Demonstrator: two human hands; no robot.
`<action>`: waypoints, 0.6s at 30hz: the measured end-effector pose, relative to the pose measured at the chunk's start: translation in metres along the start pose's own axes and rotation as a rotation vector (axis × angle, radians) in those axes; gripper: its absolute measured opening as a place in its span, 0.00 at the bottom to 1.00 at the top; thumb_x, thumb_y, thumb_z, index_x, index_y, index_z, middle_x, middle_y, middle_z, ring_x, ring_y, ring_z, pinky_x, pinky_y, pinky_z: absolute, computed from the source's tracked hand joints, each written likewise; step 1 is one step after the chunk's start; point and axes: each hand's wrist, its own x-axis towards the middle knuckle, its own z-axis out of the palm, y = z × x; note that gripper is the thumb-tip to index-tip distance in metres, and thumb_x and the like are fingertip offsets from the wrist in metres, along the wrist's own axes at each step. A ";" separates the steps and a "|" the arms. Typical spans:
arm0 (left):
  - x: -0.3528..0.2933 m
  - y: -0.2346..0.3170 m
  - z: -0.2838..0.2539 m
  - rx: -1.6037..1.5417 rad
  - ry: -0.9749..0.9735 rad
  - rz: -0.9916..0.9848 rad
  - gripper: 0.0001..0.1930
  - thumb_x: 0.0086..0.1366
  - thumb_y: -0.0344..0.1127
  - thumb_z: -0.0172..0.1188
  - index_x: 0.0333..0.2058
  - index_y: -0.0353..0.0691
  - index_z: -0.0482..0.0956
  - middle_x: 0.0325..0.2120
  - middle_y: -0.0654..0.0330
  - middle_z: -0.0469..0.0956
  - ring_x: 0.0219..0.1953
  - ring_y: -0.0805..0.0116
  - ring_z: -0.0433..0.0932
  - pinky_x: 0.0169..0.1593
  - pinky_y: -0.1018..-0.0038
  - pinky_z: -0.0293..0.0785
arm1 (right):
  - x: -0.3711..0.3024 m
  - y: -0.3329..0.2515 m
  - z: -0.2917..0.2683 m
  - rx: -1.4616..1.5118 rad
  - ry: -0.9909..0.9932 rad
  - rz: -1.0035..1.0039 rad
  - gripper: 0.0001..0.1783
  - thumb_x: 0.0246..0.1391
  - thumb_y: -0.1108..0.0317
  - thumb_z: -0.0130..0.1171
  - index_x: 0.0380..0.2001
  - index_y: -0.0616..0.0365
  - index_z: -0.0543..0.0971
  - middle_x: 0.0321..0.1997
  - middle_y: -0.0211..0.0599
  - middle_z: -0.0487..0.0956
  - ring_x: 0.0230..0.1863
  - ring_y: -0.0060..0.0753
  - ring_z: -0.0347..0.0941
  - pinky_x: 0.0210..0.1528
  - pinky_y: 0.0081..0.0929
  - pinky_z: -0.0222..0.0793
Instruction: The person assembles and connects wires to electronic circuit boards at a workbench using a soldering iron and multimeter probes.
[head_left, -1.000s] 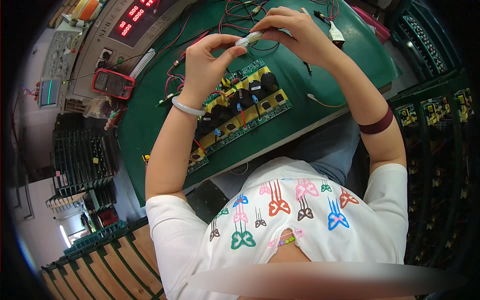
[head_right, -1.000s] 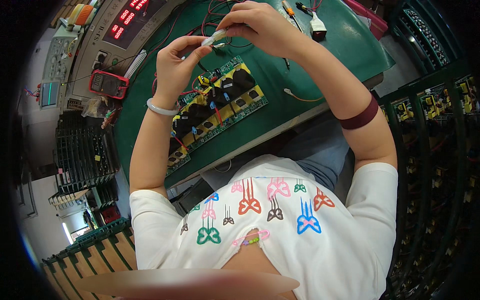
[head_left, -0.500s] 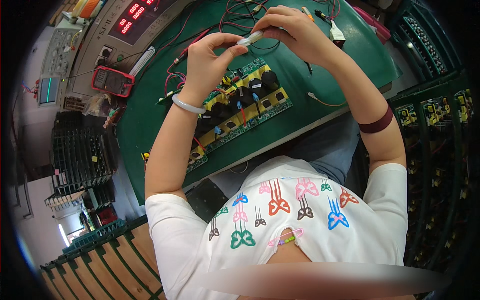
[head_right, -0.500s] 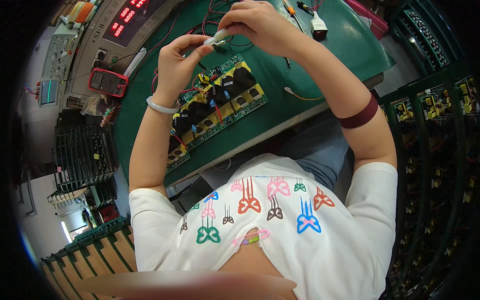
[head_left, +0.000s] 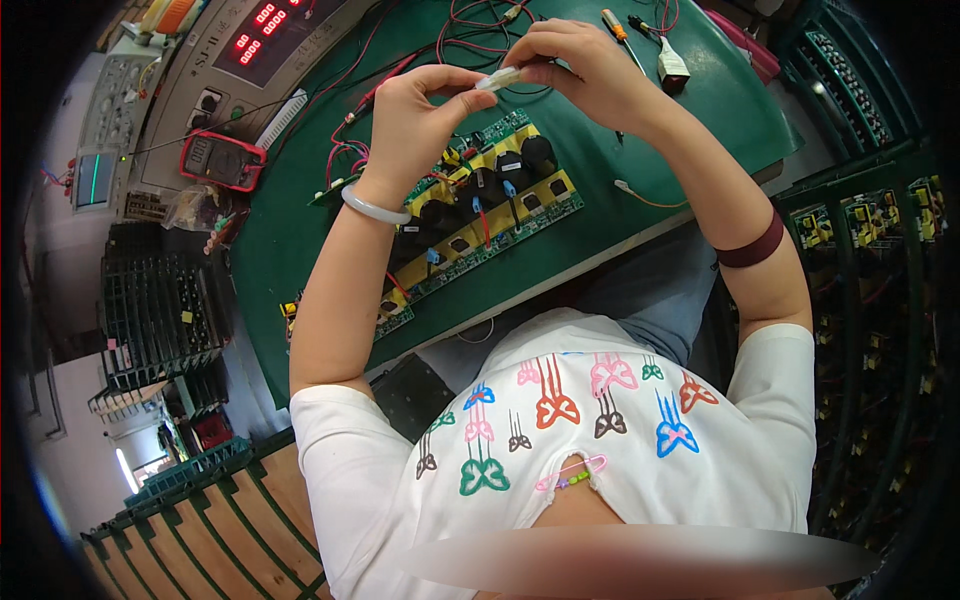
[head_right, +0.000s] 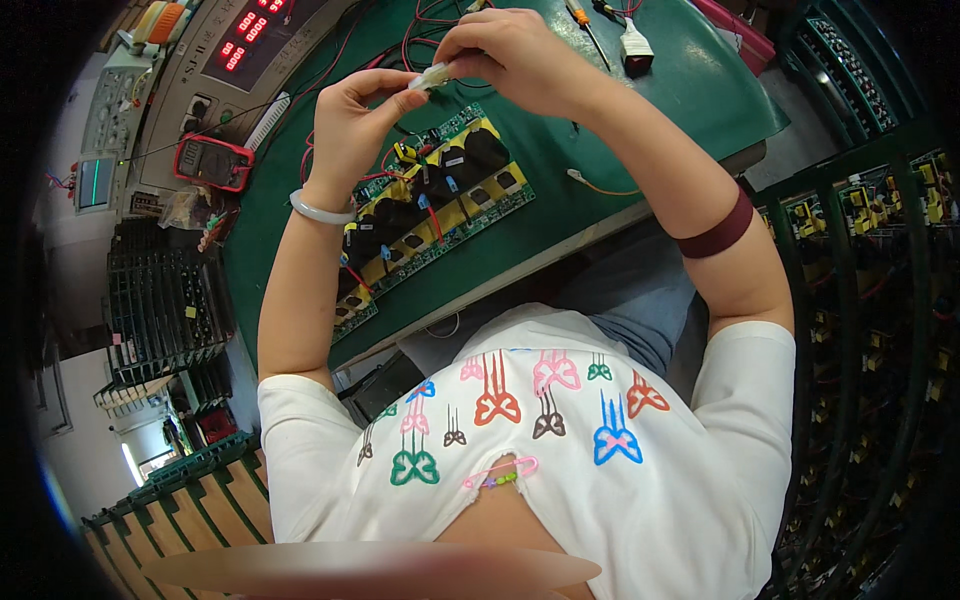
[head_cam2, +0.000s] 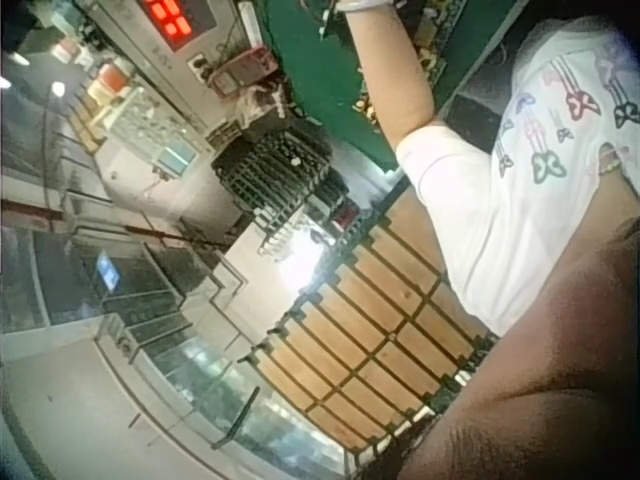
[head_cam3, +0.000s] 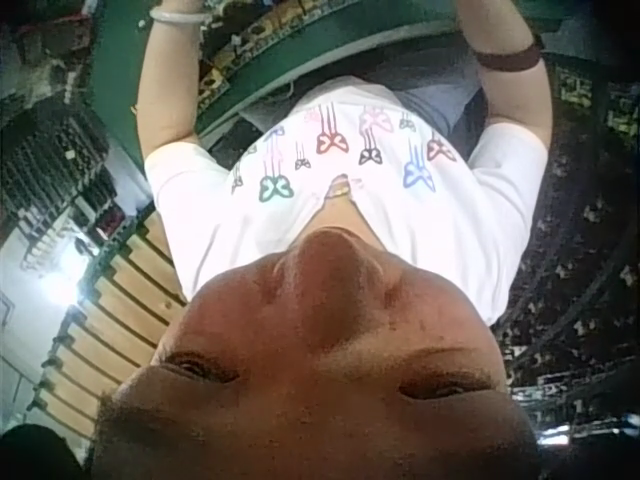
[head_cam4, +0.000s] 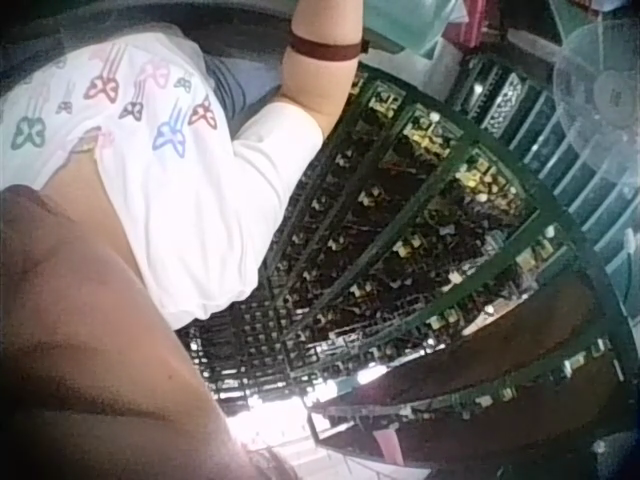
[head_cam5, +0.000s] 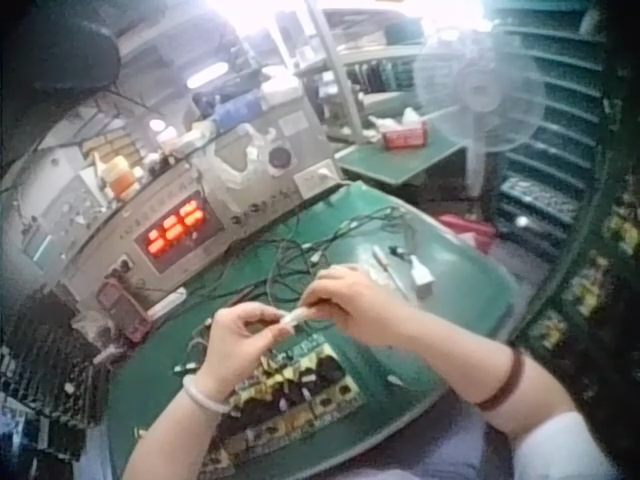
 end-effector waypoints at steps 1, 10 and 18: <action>0.000 0.000 0.000 0.011 -0.001 -0.001 0.10 0.58 0.28 0.70 0.39 0.30 0.84 0.32 0.59 0.84 0.36 0.75 0.81 0.43 0.80 0.76 | 0.000 0.000 0.000 0.000 0.000 -0.001 0.07 0.54 0.77 0.61 0.37 0.60 0.80 0.34 0.37 0.78 0.37 0.39 0.74 0.39 0.33 0.70; 0.006 -0.005 0.007 -0.003 0.016 0.002 0.11 0.57 0.27 0.70 0.39 0.30 0.84 0.32 0.59 0.85 0.36 0.75 0.82 0.42 0.79 0.77 | -0.001 0.005 0.008 -0.042 0.034 0.049 0.06 0.53 0.75 0.63 0.35 0.58 0.81 0.33 0.35 0.78 0.39 0.38 0.75 0.42 0.33 0.70; 0.011 -0.022 0.002 0.291 0.097 0.066 0.43 0.53 0.44 0.74 0.64 0.35 0.65 0.58 0.48 0.71 0.57 0.54 0.72 0.59 0.65 0.70 | -0.003 0.035 -0.018 -0.479 0.186 0.019 0.14 0.56 0.65 0.64 0.47 0.46 0.82 0.43 0.31 0.79 0.47 0.37 0.76 0.52 0.28 0.68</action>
